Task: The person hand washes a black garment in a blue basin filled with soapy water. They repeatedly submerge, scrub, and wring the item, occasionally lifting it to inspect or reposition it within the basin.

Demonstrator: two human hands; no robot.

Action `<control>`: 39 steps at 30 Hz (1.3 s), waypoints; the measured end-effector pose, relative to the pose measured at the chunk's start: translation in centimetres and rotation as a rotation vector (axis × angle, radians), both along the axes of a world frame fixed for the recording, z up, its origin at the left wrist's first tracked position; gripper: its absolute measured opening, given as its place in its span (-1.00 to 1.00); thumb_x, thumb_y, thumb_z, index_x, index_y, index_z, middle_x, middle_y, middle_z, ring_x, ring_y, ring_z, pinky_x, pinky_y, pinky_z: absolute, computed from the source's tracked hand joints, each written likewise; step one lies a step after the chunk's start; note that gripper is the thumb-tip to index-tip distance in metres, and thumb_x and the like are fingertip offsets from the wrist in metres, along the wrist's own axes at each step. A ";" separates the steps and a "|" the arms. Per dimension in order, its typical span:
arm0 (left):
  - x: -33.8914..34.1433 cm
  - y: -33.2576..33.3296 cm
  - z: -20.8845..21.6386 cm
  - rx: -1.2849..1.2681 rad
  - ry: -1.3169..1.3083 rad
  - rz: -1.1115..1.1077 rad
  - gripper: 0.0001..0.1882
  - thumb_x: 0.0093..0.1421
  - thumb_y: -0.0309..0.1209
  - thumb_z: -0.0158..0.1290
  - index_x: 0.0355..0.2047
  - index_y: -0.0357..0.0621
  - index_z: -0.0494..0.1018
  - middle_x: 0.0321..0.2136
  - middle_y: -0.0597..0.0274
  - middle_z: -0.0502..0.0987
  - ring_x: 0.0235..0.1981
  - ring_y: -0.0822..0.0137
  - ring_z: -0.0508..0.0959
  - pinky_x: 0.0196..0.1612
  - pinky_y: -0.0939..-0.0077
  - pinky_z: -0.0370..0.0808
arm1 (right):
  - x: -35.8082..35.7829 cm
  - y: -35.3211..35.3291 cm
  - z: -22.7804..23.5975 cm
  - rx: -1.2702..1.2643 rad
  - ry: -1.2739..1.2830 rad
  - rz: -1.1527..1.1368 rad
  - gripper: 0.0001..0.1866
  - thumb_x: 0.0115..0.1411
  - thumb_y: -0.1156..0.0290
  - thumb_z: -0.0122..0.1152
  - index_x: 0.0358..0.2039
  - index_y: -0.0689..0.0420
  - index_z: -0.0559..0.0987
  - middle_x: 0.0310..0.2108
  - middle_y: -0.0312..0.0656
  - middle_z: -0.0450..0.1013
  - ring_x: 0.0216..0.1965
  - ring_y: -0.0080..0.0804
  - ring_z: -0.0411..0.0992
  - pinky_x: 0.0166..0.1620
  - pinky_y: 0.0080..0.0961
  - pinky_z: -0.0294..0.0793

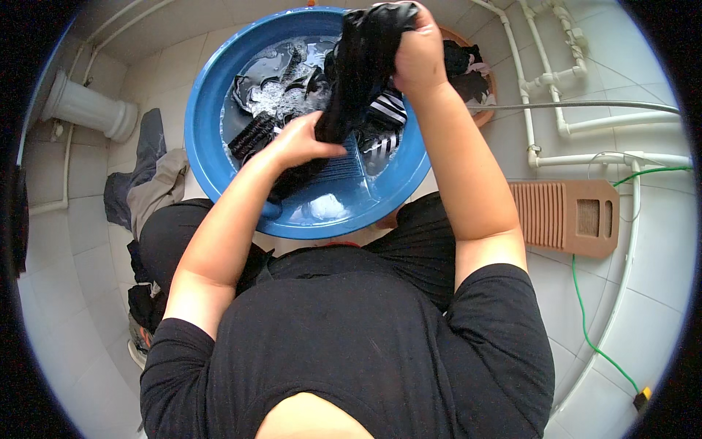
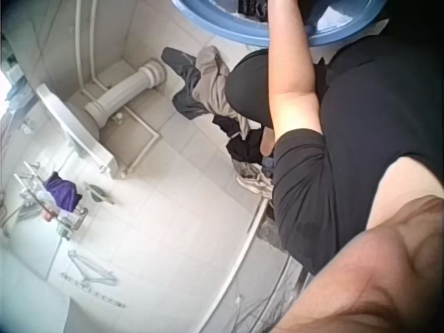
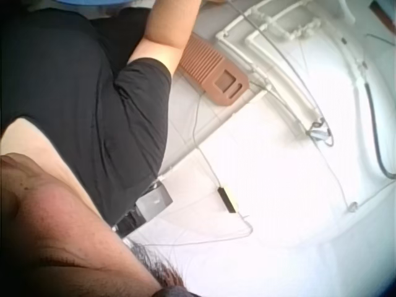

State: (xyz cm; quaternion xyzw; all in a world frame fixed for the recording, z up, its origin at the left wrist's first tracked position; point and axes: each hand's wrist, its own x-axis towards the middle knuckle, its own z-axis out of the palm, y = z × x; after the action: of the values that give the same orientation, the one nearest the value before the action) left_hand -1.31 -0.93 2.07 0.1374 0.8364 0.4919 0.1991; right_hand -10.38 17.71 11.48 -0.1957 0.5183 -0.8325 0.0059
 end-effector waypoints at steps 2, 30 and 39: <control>-1.7 -2.3 -1.7 0.121 -0.116 0.066 -0.46 -0.24 -0.22 0.22 -0.21 -0.19 0.45 -0.41 0.12 0.54 -0.35 0.20 0.52 -0.15 0.45 0.39 | -0.7 1.1 -0.5 -0.032 -0.047 -0.135 -0.85 0.02 0.64 -0.02 -0.36 0.20 0.42 -0.43 -0.20 0.45 -0.41 -0.38 0.46 -0.29 -0.46 0.50; -3.2 -3.5 -7.9 0.791 -0.436 1.036 -0.74 0.06 -0.50 0.00 -0.24 -0.40 0.36 -0.35 0.01 0.50 -0.40 0.19 0.55 -0.30 0.37 0.50 | -3.1 -1.6 -19.4 1.765 -0.308 -0.330 -0.58 0.11 0.08 0.01 -0.20 0.18 0.42 -0.20 0.08 0.43 -0.17 -0.03 0.42 -0.13 -0.17 0.40; -2.7 -3.0 -5.7 1.433 -0.634 0.624 -0.74 0.12 -0.39 0.03 -0.21 -0.28 0.41 -0.33 0.11 0.53 -0.35 0.28 0.55 -0.23 0.45 0.50 | -2.9 1.2 -17.8 1.421 -0.048 -0.119 -0.36 -0.07 -0.01 0.21 -0.13 0.28 0.44 -0.14 0.09 0.37 -0.08 -0.08 0.35 0.01 -0.38 0.28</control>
State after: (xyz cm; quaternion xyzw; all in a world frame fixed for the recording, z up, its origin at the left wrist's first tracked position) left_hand -4.06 -3.96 -3.63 -0.1516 0.2263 0.9514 0.1438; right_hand -13.30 18.92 -6.29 -0.0976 0.9450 -0.2964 0.0980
